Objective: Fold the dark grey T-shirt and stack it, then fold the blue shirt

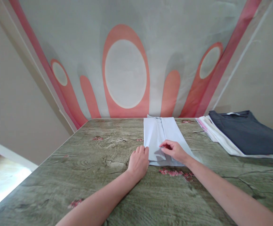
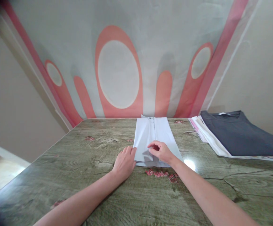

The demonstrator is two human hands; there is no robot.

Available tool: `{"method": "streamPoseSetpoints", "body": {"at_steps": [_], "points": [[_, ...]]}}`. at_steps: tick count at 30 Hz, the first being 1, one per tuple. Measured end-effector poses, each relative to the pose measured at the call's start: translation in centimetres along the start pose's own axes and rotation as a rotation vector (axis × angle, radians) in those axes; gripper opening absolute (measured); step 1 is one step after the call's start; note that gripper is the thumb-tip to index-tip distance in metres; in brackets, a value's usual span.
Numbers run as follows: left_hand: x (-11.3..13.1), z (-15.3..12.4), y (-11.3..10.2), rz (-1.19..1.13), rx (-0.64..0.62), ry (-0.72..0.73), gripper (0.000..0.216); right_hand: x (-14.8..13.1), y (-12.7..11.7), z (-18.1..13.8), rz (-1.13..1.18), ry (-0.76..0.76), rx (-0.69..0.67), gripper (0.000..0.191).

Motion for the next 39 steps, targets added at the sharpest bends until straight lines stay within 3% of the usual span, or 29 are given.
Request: {"method": "streamPoseSetpoints", "body": {"at_steps": [5, 10, 16, 23, 31, 39], "points": [[-0.1, 0.1, -0.1, -0.066, -0.05, 0.052, 0.016, -1.0, 0.8, 0.1, -0.256, -0.113, -0.033, 0.011], [0.1, 0.1, -0.1, -0.084, -0.052, 0.145, 0.012, -0.8, 0.8, -0.1, -0.501, -0.103, 0.073, 0.009], [0.3, 0.0, -0.3, -0.042, -0.019, 0.196, 0.009, -0.4, 1.0, 0.1, -0.632, -0.083, 0.033, 0.015], [0.4, 0.0, -0.3, -0.026, -0.028, 0.19, 0.01, -0.3, 1.0, 0.5, -0.582, -0.036, 0.015, 0.012], [-0.1, 0.1, -0.3, -0.092, -0.063, 0.108, 0.033, 0.6, -0.7, -0.3, -0.201, 0.127, 0.178, 0.017], [-0.2, -0.1, -0.7, -0.021, -0.091, 0.052, 0.027, 0.7, -0.4, -0.1, -0.281, 0.136, 0.156, 0.009]]}}
Point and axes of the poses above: each hand's wrist, its own z-axis towards the middle knuckle, its own y-axis out of the palm, x = y × z, the point moved 4 cm from there along z, towards the middle knuckle, and after that the axes turned 12 degrees about -y, right-handed, at the moved point
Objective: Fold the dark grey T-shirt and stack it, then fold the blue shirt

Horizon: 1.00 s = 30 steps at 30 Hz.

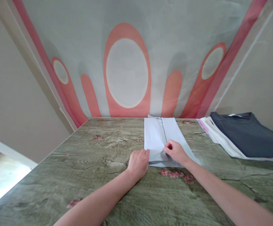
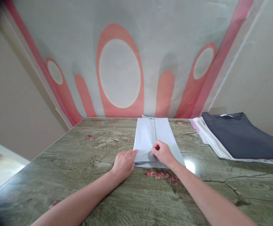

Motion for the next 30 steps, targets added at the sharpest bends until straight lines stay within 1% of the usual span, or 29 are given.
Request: {"method": "streamPoseSetpoints", "body": {"at_steps": [3, 6, 7, 10, 12, 16, 19, 25, 30], "points": [[0.2, -0.2, -0.5, 0.032, 0.046, 0.016, 0.024, -0.4, 0.0, 0.0, -0.03, -0.009, -0.029, 0.01], [0.3, -0.3, -0.8, 0.048, 0.075, 0.037, 0.023, -0.5, 0.2, 0.0, 0.014, -0.013, -0.061, 0.008], [0.4, -0.3, -0.8, 0.05, 0.068, 0.04, 0.022, -0.4, 0.3, -0.1, 0.046, -0.012, -0.07, 0.008], [0.4, -0.3, -0.7, 0.057, 0.027, 0.036, 0.021, -0.1, 0.7, -0.2, 0.127, -0.017, -0.096, 0.016], [0.4, -0.2, -0.5, 0.055, 0.031, 0.027, 0.021, -0.1, 0.8, -0.2, 0.139, -0.024, -0.106, 0.018], [0.2, 0.1, 0.0, 0.017, 0.057, -0.005, 0.026, -0.5, 0.7, -0.2, 0.077, -0.065, -0.164, 0.016], [-0.1, 0.2, 0.6, -0.025, 0.028, -0.014, 0.032, -0.8, 0.7, -0.2, 0.032, -0.076, -0.198, 0.021], [-0.4, 0.2, 1.1, -0.098, -0.017, 0.028, 0.034, -0.7, 0.8, -0.2, 0.066, -0.053, -0.189, 0.022], [-0.5, 0.1, 1.2, -0.13, -0.036, 0.044, 0.037, -0.9, 0.7, -0.3, 0.037, -0.052, -0.18, 0.021]]}}
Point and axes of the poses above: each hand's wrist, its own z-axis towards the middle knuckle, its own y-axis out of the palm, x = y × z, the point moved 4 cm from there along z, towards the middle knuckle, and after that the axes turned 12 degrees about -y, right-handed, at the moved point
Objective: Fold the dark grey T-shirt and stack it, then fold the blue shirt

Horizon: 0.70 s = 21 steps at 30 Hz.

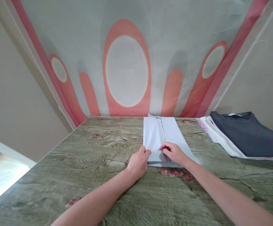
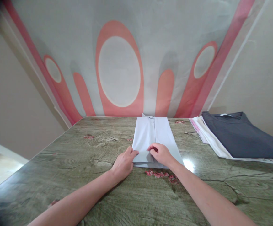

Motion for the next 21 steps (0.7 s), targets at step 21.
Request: {"method": "streamPoseSetpoints", "body": {"at_steps": [21], "points": [[-0.1, -1.2, -2.1, 0.206, -0.109, 0.077, 0.015, -1.5, -1.4, -0.3, 0.12, -0.162, -0.371, 0.017]]}}
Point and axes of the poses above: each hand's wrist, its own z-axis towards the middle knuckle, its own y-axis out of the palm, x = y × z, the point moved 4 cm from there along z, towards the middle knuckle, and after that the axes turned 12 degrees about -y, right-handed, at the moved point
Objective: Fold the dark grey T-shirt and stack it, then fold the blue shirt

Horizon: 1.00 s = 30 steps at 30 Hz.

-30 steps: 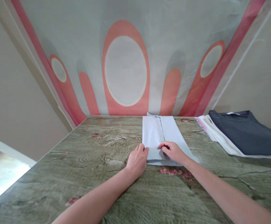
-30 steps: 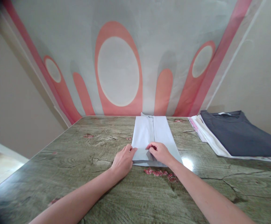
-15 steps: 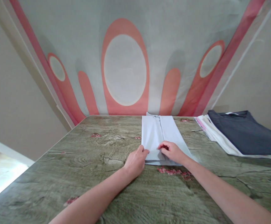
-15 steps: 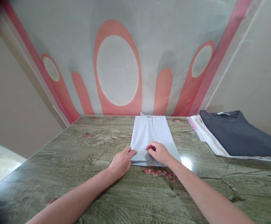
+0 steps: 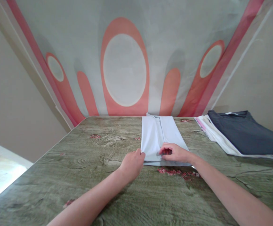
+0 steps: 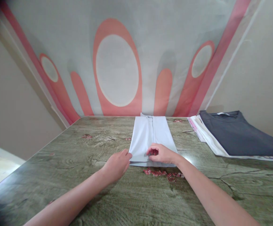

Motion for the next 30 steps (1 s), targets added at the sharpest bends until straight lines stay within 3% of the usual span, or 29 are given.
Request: {"method": "streamPoseSetpoints", "body": {"at_steps": [5, 16, 25, 30], "points": [[-0.1, -0.1, 0.1, -0.043, -0.048, -0.11, 0.017, -1.0, 0.3, 0.0, -0.117, -0.057, -0.07, 0.026], [-0.1, 0.0, 0.8, -0.094, -0.021, -0.106, 0.013, -1.4, 0.9, 0.1, -0.242, -0.107, -0.028, 0.014], [0.2, 0.1, 0.5, -0.066, -0.008, -0.156, 0.02, -0.6, 0.2, -0.1, -0.082, -0.003, 0.092, 0.018], [0.3, 0.1, 0.6, -0.038, -0.009, -0.134, 0.015, -0.9, 0.3, 0.0, -0.071, -0.023, 0.06, 0.024]]}}
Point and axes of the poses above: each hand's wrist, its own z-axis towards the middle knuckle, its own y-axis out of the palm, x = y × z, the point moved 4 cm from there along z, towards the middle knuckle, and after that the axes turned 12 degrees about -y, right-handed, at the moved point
